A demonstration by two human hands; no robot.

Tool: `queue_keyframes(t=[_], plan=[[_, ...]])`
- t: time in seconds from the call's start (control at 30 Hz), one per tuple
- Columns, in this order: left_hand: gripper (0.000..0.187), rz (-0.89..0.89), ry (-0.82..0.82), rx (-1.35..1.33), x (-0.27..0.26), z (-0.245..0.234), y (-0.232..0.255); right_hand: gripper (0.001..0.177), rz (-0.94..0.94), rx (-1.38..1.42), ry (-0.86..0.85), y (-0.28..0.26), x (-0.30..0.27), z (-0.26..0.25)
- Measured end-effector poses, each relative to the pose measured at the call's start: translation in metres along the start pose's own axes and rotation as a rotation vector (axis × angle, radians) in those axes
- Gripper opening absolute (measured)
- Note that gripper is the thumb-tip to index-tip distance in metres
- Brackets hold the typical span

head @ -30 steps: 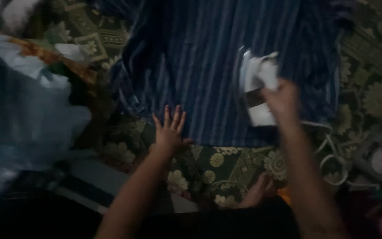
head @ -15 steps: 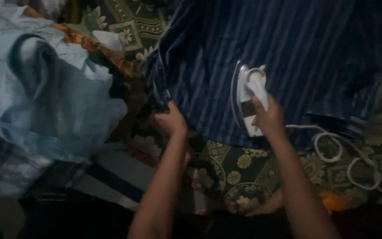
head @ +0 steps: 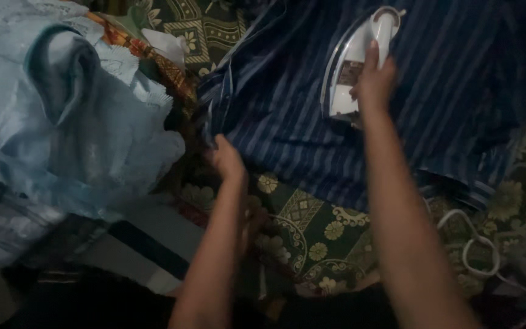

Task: The person irons a blue and white striped shirt on a patterned surface. They use a white electric iron to smooth the fabric, adjusting the shirt's position and sleeves as needed.

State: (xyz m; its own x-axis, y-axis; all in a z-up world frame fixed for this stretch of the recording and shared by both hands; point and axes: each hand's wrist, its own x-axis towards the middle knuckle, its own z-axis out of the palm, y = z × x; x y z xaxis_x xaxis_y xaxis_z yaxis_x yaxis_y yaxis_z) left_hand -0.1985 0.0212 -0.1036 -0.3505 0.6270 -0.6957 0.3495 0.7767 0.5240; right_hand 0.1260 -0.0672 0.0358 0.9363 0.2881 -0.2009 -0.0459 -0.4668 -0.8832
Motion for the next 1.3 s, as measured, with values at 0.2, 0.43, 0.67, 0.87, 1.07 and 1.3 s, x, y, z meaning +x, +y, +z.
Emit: queue_keyframes(t=[0.2,0.43,0.67,0.87,1.07,1.3], plan=[[0.07,0.018,-0.07,0.077,0.015,-0.017,-0.027,0.063,0.014,0.187,-0.029,0.031,0.079,0.029],[0.046,0.259,-0.197,-0.219,0.033,-0.031,-0.034,0.056,-0.15,0.4,-0.219,0.045,0.124,0.056],[0.045,0.443,-0.244,-0.422,0.034,-0.028,-0.04,0.05,-0.027,0.366,-0.187,0.035,0.094,0.1],[0.044,0.24,-0.501,-0.723,0.001,-0.047,0.002,0.051,-0.018,0.286,-0.127,0.012,0.022,0.133],[0.051,0.019,-0.47,-0.739,-0.019,-0.069,0.022,0.053,0.075,0.22,-0.053,-0.013,-0.057,0.148],[0.071,0.379,-0.335,-0.089,0.029,-0.075,-0.004,0.044,0.01,0.234,0.091,0.0,-0.12,0.173]])
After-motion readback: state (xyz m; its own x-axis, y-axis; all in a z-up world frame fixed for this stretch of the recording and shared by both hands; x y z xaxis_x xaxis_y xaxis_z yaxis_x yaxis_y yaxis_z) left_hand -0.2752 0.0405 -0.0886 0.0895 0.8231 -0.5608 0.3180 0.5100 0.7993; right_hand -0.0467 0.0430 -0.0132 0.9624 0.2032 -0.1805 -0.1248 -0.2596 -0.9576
